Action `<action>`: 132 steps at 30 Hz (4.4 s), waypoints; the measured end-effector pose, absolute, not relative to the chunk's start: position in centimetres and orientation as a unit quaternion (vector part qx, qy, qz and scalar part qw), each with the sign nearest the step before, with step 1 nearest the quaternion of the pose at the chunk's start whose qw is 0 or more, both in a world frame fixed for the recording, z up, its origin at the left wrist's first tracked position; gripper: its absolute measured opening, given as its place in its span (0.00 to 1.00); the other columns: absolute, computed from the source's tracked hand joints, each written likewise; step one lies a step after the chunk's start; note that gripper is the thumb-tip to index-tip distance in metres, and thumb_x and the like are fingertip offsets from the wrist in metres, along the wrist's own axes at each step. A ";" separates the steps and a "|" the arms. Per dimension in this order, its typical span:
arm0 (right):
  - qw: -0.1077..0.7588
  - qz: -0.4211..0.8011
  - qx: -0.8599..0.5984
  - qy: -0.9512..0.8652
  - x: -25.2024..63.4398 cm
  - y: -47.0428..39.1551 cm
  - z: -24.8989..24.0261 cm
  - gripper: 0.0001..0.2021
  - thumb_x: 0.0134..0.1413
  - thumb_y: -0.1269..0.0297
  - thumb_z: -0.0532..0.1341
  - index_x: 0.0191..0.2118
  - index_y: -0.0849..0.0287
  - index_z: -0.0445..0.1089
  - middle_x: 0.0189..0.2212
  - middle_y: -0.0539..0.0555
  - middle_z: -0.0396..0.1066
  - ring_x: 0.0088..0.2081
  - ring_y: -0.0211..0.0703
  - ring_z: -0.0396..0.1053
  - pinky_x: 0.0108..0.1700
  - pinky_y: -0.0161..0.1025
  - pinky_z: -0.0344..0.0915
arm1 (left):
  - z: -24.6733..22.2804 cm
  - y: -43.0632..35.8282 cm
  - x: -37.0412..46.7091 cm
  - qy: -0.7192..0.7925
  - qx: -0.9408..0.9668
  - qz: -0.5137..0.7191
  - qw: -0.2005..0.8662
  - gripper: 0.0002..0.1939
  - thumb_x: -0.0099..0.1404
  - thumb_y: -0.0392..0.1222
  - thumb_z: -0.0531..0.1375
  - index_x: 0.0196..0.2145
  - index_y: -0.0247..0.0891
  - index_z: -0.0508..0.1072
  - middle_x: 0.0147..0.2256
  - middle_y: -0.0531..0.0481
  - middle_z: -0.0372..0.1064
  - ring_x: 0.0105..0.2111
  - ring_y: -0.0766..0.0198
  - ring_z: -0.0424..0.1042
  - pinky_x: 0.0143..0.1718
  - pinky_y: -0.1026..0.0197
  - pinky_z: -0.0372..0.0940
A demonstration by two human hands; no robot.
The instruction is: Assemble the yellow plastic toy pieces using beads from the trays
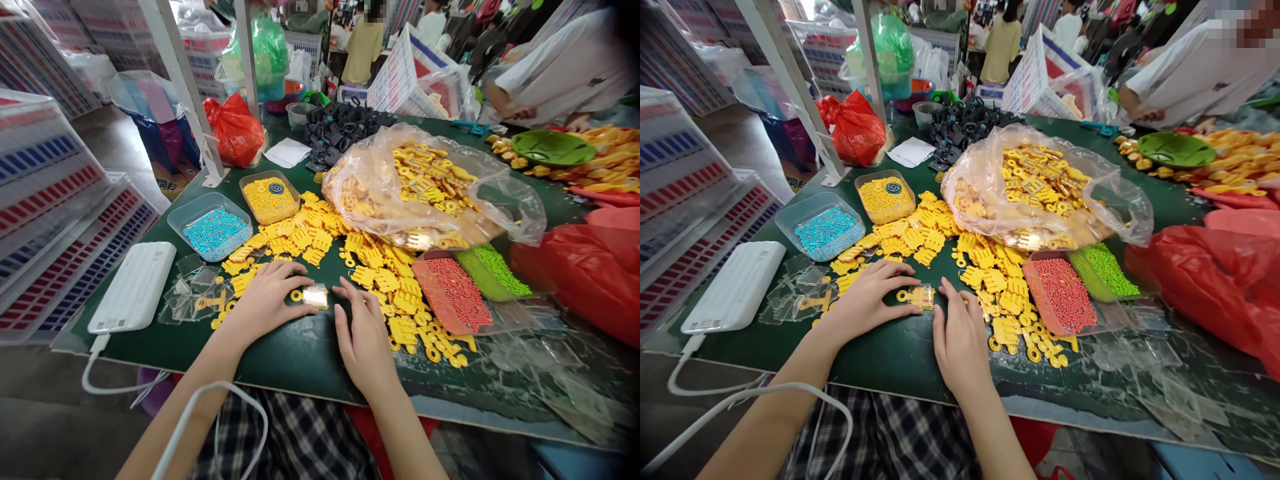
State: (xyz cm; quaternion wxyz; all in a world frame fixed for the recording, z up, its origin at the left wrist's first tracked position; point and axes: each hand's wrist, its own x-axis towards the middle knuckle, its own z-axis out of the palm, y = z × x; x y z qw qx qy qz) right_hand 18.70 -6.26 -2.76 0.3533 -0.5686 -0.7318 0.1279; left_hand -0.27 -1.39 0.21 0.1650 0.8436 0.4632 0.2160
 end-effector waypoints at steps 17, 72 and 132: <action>0.309 0.076 -0.557 -0.767 18.8 -6.6 -3.5 0.23 0.64 0.64 0.49 0.63 0.56 0.56 0.50 0.63 0.69 0.53 0.53 0.63 0.55 0.57 0.63 | -0.4 -1.4 0.1 0.457 0.858 0.170 0.164 0.19 0.63 0.51 0.63 0.49 0.40 0.75 0.50 0.44 0.69 0.52 0.51 0.65 0.55 0.48 0.58; 0.423 -0.062 -0.526 -0.736 26.7 5.6 7.8 0.12 0.61 0.55 0.53 0.35 0.55 0.68 0.34 0.56 0.73 0.39 0.49 0.69 0.42 0.45 0.63 | -0.3 -0.7 -0.5 0.433 0.866 0.243 0.060 0.11 0.68 0.44 0.60 0.46 0.39 0.73 0.47 0.47 0.71 0.49 0.55 0.66 0.52 0.50 0.61; 0.232 0.068 -0.406 -0.881 22.7 0.9 -0.6 0.17 0.59 0.48 0.58 0.41 0.58 0.70 0.36 0.57 0.73 0.41 0.52 0.66 0.43 0.47 0.62 | 2.6 2.0 1.0 0.501 0.615 0.304 0.527 0.23 0.55 0.41 0.66 0.48 0.33 0.75 0.42 0.44 0.77 0.40 0.59 0.76 0.49 0.52 0.71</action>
